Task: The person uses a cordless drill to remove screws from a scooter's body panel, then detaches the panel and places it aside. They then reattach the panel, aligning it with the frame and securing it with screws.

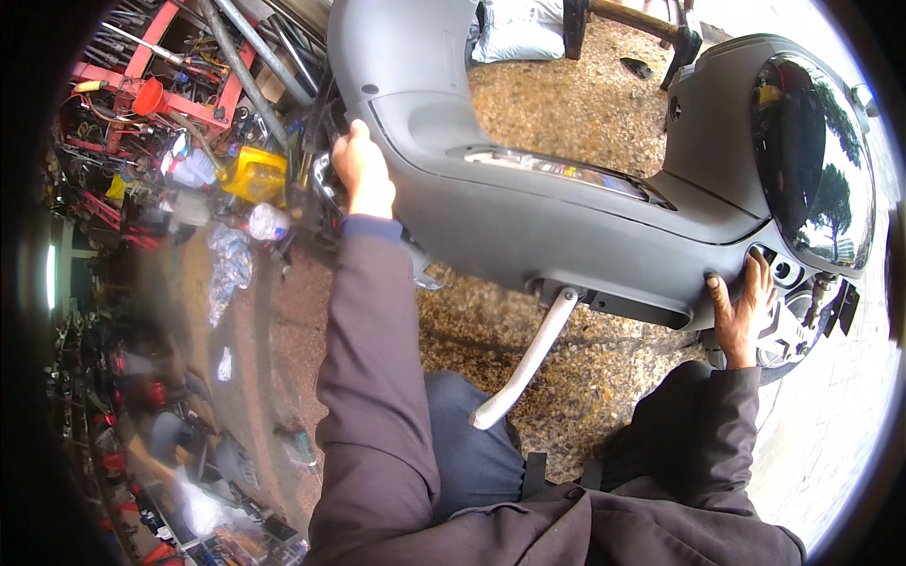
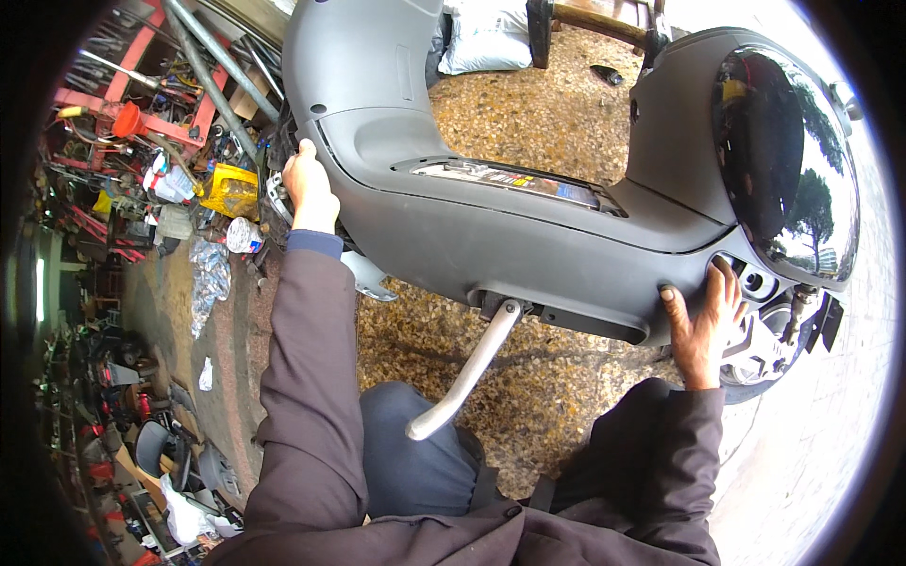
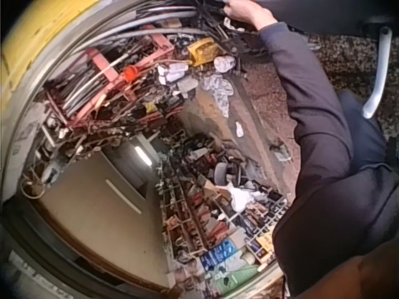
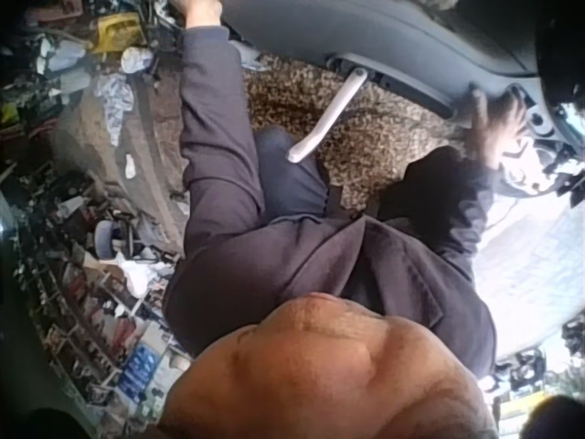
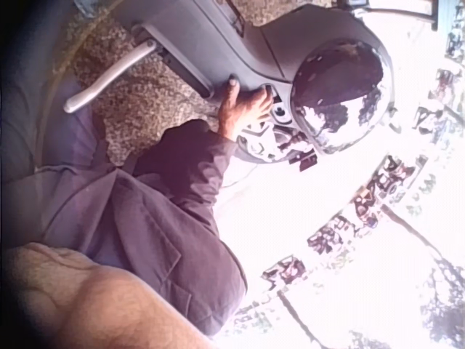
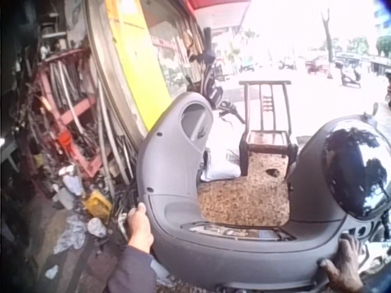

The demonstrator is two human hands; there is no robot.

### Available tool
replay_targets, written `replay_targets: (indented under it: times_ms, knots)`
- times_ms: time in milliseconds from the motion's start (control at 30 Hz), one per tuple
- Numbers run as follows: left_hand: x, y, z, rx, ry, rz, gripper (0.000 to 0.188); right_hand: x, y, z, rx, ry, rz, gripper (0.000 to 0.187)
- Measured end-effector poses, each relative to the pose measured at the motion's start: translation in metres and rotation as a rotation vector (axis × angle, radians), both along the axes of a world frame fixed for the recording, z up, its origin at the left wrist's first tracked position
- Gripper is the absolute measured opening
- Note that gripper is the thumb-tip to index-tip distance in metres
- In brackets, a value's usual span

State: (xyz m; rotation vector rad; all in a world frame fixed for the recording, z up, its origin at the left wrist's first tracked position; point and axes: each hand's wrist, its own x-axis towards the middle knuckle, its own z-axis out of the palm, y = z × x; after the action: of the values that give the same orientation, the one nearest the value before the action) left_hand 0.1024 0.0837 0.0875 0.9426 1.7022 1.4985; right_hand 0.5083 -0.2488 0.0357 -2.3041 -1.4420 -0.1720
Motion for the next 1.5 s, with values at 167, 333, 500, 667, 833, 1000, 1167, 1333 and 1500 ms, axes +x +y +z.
replay_targets:
  times_ms: [167,333,500,667,833,1000,1167,1333,1500]
  knots:
    - [-0.005,0.001,0.003,-0.031,-0.124,-0.072,0.042,0.0,0.0,-0.002,0.02,0.009,0.013,0.078]
    - [-0.011,0.006,0.0,-0.077,-0.228,-0.126,0.044,0.001,-0.001,-0.001,0.008,0.007,0.01,0.077]
    - [-0.02,0.006,-0.003,-0.053,-0.306,-0.247,0.042,0.002,-0.001,-0.002,0.021,-0.01,0.022,0.076]
    - [-0.013,0.004,-0.007,0.014,-0.178,-0.212,0.034,0.004,-0.003,-0.003,0.021,-0.014,0.036,0.076]
    - [-0.007,-0.002,0.002,0.009,-0.109,-0.18,0.034,0.004,-0.002,-0.001,0.006,-0.021,0.038,0.075]
    - [-0.005,-0.002,0.012,-0.06,-0.297,-0.179,0.063,0.002,0.0,0.002,-0.055,-0.004,0.002,0.077]
    - [-0.002,0.0,0.011,-0.058,-0.352,-0.103,0.066,0.001,0.0,0.004,-0.055,-0.006,0.012,0.076]
    - [-0.01,0.004,0.012,-0.133,-0.385,-0.134,0.061,0.0,0.0,0.005,-0.059,-0.015,0.01,0.078]
    - [-0.014,0.009,0.005,-0.154,-0.27,-0.158,0.06,0.003,-0.001,0.003,-0.038,0.003,0.035,0.078]
